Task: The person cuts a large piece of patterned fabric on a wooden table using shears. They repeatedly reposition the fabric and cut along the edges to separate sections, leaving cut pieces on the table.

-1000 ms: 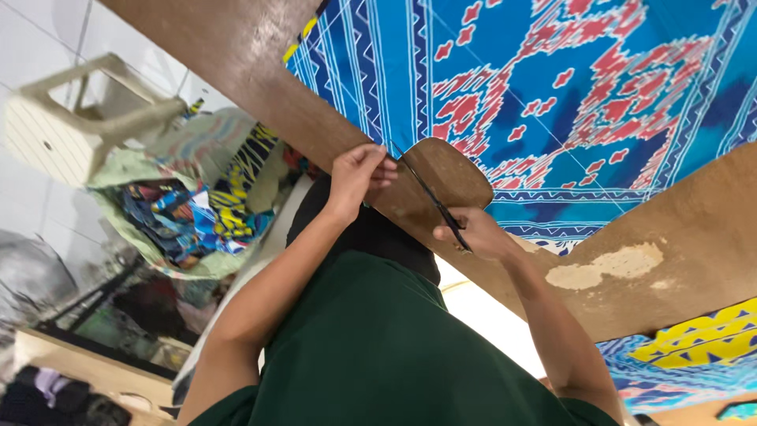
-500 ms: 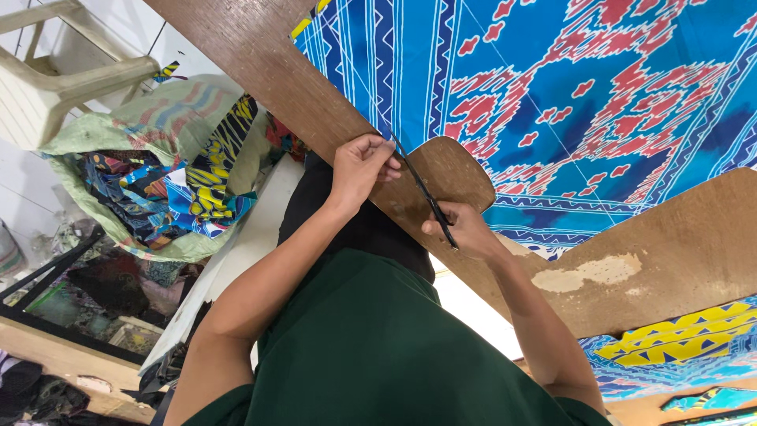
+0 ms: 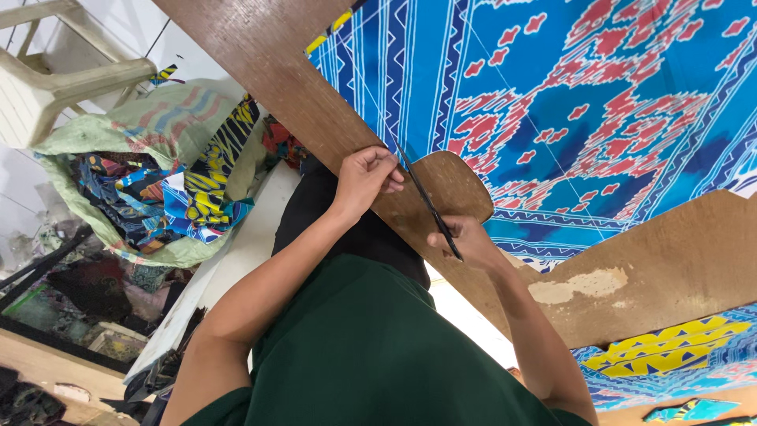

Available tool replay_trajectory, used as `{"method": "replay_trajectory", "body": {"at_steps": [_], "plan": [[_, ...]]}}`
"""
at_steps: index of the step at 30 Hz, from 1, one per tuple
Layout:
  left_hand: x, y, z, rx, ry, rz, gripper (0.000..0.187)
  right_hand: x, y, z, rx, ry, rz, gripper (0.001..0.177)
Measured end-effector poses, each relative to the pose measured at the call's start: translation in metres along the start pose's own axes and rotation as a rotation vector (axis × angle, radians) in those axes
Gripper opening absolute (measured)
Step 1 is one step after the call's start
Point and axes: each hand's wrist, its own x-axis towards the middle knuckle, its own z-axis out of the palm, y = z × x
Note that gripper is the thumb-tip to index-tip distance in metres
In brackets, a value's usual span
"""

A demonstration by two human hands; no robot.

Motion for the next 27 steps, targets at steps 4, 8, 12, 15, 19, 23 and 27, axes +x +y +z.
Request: {"method": "replay_trajectory", "body": {"at_steps": [4,8,12,15,19,23,27], "plan": [[0.000,-0.005,-0.003,-0.007,-0.037,0.006,0.019,0.014,-0.021,0.005,0.008,0.016,0.038,0.039],[0.004,-0.005,-0.007,-0.038,-0.050,-0.013,0.019,0.019,-0.044,0.009,-0.024,0.045,0.077,0.039],[0.004,-0.007,-0.010,-0.006,-0.047,-0.024,0.018,0.016,-0.057,0.010,-0.066,0.067,0.064,0.042],[0.005,-0.006,-0.013,-0.037,-0.058,-0.021,0.017,0.029,-0.071,0.011,-0.066,0.054,0.040,0.043],[0.004,-0.007,-0.014,-0.049,-0.070,-0.010,0.016,0.041,-0.085,0.015,-0.043,0.056,0.046,0.046],[0.004,-0.007,-0.015,-0.047,-0.076,-0.005,0.016,0.037,-0.097,0.019,-0.086,0.085,0.056,0.045],[0.005,-0.008,-0.017,-0.087,-0.092,-0.021,0.015,0.048,-0.110,0.020,-0.029,0.068,0.046,0.045]]}}
